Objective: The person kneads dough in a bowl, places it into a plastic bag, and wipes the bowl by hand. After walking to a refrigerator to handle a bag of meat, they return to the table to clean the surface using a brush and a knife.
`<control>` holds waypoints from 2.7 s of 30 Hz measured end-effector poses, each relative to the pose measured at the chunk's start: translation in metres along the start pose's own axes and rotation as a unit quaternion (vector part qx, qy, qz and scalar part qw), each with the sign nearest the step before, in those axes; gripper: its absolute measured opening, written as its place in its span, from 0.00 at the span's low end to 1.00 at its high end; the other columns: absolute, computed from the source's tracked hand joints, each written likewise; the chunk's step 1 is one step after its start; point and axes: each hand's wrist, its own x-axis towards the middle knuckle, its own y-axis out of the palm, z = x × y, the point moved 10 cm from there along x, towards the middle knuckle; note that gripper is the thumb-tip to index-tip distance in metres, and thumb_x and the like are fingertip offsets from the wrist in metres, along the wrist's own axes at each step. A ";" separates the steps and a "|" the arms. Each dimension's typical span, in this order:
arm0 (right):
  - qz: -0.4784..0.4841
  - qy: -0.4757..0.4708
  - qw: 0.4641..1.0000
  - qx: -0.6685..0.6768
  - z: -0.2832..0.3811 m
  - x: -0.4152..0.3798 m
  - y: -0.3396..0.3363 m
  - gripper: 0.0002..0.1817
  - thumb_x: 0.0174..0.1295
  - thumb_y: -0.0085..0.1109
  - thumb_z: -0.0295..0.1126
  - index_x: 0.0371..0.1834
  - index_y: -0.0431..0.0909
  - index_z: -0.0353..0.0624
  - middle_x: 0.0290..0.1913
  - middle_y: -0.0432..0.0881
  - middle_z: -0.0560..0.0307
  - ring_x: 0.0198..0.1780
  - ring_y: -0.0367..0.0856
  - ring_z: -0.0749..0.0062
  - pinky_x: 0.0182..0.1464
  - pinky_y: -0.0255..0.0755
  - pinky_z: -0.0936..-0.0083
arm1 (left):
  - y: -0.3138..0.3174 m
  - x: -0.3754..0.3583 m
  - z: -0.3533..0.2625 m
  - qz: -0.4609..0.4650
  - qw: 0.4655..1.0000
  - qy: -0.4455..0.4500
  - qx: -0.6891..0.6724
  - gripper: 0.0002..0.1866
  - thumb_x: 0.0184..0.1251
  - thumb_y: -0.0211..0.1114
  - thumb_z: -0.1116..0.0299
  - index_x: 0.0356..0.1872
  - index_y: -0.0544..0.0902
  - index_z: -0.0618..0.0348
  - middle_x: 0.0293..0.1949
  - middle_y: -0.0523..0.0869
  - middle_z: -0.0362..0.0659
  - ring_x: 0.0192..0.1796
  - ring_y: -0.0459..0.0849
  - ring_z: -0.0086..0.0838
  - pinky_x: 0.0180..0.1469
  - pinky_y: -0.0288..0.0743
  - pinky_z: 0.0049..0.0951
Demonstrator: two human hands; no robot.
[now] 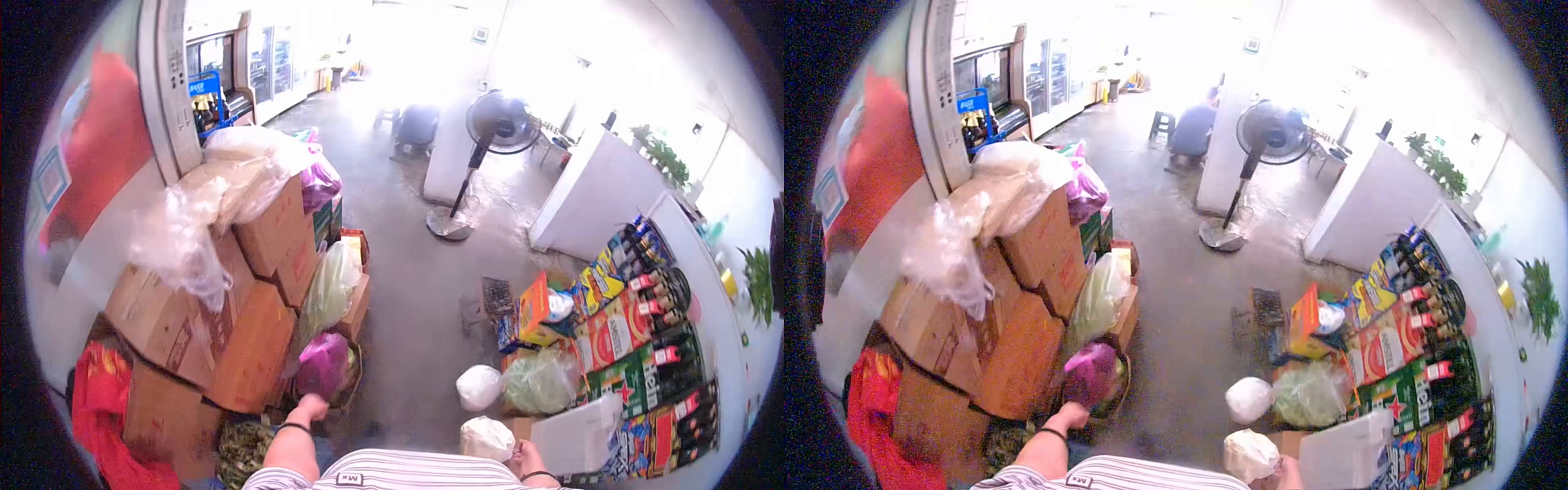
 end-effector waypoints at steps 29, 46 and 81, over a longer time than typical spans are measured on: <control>0.036 -0.134 0.861 -0.490 0.574 0.594 0.425 0.09 0.58 0.50 0.33 0.31 0.78 0.40 0.27 0.78 0.51 0.25 0.74 0.68 0.29 0.69 0.69 | -0.456 0.492 0.267 0.051 0.615 -0.228 -0.753 0.11 0.61 0.58 0.63 0.23 0.76 0.58 0.19 0.77 0.42 0.20 0.77 0.30 0.21 0.70 0.29; 0.084 0.075 0.989 -0.100 0.756 0.817 0.899 0.15 0.59 0.39 0.33 0.42 0.73 0.36 0.40 0.79 0.40 0.40 0.79 0.44 0.47 0.73 0.54 | -0.738 0.634 0.702 -0.310 0.595 -0.381 -0.636 0.06 0.53 0.59 0.69 0.23 0.81 0.60 0.17 0.79 0.43 0.18 0.78 0.30 0.21 0.69 0.32; -0.020 0.055 0.949 -0.310 1.177 0.969 1.828 0.10 0.62 0.48 0.38 0.26 0.71 0.47 0.17 0.68 0.61 0.13 0.62 0.71 0.16 0.54 0.70 | -0.993 0.833 1.196 -0.226 0.103 -0.436 -0.865 0.14 0.59 0.50 0.62 0.41 0.75 0.60 0.33 0.79 0.53 0.35 0.78 0.35 0.34 0.71 0.36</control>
